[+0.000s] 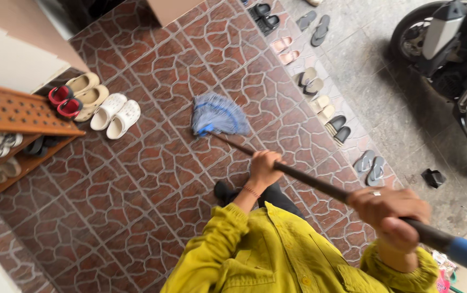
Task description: The person mops a tiled floor in a covered entryway using a blue string mop. They move the mop back and forth across the surface, navigating around a parked scooter, a shoe rack, and scattered footwear. The camera angle is high and downward-facing, showing the mop head and the person's hands on the handle.
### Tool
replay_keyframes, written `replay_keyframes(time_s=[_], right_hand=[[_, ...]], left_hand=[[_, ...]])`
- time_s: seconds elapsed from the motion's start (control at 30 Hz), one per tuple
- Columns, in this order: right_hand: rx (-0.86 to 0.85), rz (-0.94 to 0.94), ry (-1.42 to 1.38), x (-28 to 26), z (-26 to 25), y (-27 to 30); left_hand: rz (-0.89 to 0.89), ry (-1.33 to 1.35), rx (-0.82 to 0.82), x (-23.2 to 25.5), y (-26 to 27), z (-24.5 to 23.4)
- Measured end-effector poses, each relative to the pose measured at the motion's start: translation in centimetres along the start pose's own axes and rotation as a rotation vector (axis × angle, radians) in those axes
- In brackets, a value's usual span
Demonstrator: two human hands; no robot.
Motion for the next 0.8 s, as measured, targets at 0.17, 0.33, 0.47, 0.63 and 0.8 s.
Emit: replay_keyframes(time_s=[0.17, 0.33, 0.47, 0.63, 0.8], right_hand=[[-0.293, 0.011, -0.137, 1.0, 8.6, 0.8], [-0.544, -0.104, -0.297, 5.3, 14.9, 1.5], [-0.599, -0.084, -0.263, 6.1, 13.7, 1.3], [-0.563, -0.007, -0.181, 4.5, 6.6, 2.1], [-0.484, 0.02, -0.034, 0.8, -3.5, 2.8]], left_hand=[[-0.095, -0.079, 0.212, -1.4, 8.7, -8.1], [-0.077, -0.147, 0.408, -5.3, 14.5, -12.8], [-0.132, -0.136, 0.227, -9.1, 15.1, -12.7], [-0.056, -0.084, 0.071, -8.9, 11.7, -7.0], [-0.004, 0.019, 0.097, -4.1, 5.7, 3.0]])
Point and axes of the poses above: each hand's wrist, its own y-axis away from the middle knuckle, its own z-axis out of the palm, x = y × z, the point moved 2 cm from there along -y, towards the middle knuckle, and after that the axes turned 14 degrees about y, right-handed, at the moved point
